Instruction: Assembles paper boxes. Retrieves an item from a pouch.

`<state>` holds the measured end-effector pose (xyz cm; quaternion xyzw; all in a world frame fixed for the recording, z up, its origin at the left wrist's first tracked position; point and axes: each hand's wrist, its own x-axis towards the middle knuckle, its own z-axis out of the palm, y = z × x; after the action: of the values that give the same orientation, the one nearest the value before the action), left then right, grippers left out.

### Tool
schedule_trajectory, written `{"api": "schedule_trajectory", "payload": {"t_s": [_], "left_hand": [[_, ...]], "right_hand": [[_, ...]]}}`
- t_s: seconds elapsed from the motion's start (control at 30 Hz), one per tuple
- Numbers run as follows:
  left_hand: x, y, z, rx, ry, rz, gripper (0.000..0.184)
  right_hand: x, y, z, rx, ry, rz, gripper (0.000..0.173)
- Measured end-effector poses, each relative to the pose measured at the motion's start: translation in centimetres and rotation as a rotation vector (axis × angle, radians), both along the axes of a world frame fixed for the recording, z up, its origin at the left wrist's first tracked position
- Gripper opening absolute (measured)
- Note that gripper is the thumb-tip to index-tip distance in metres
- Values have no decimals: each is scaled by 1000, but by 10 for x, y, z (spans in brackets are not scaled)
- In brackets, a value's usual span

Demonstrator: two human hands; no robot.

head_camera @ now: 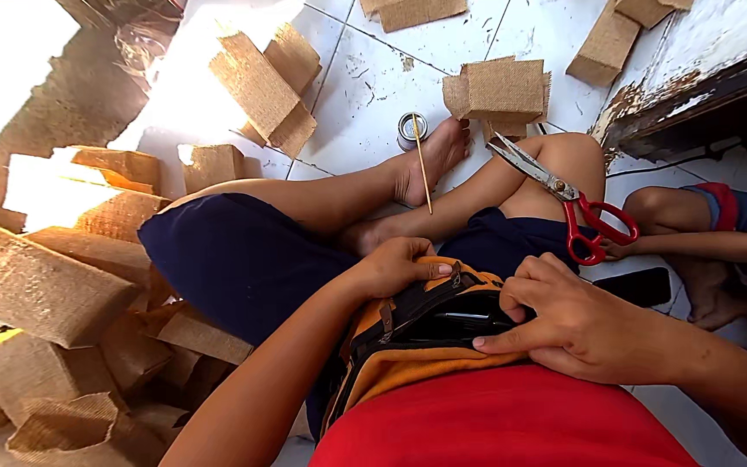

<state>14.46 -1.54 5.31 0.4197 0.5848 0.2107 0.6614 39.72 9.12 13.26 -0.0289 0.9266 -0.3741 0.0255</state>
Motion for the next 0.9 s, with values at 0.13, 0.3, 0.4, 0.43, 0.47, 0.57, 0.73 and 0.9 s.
{"api": "schedule_trajectory", "payload": {"t_s": [0.13,0.3,0.4,0.43,0.47,0.57,0.73,0.9], "left_hand": [[2,6,13,35,119,-31,29],[5,7,17,71,149,-10,31],[5,6,18,70,147,-2,31],[5,6,18,70,144,4,30],[5,6,19,69,142,8,30],[5,3,20,98,152,21,30],[-1,-4,22,192,268,-112,25],[-54,-19,71,420,484,177,33]], "right_hand": [[4,-1,4,2,5,-15,44],[10,-1,6,-7,2,-16,44],[10,-1,6,-8,-2,-14,44],[10,0,6,-11,-1,-13,44],[10,0,5,-15,0,-13,44],[8,-1,4,-6,-6,-17,43],[-2,5,-2,-16,38,-111,40],[-18,50,17,-156,229,-409,24]]}}
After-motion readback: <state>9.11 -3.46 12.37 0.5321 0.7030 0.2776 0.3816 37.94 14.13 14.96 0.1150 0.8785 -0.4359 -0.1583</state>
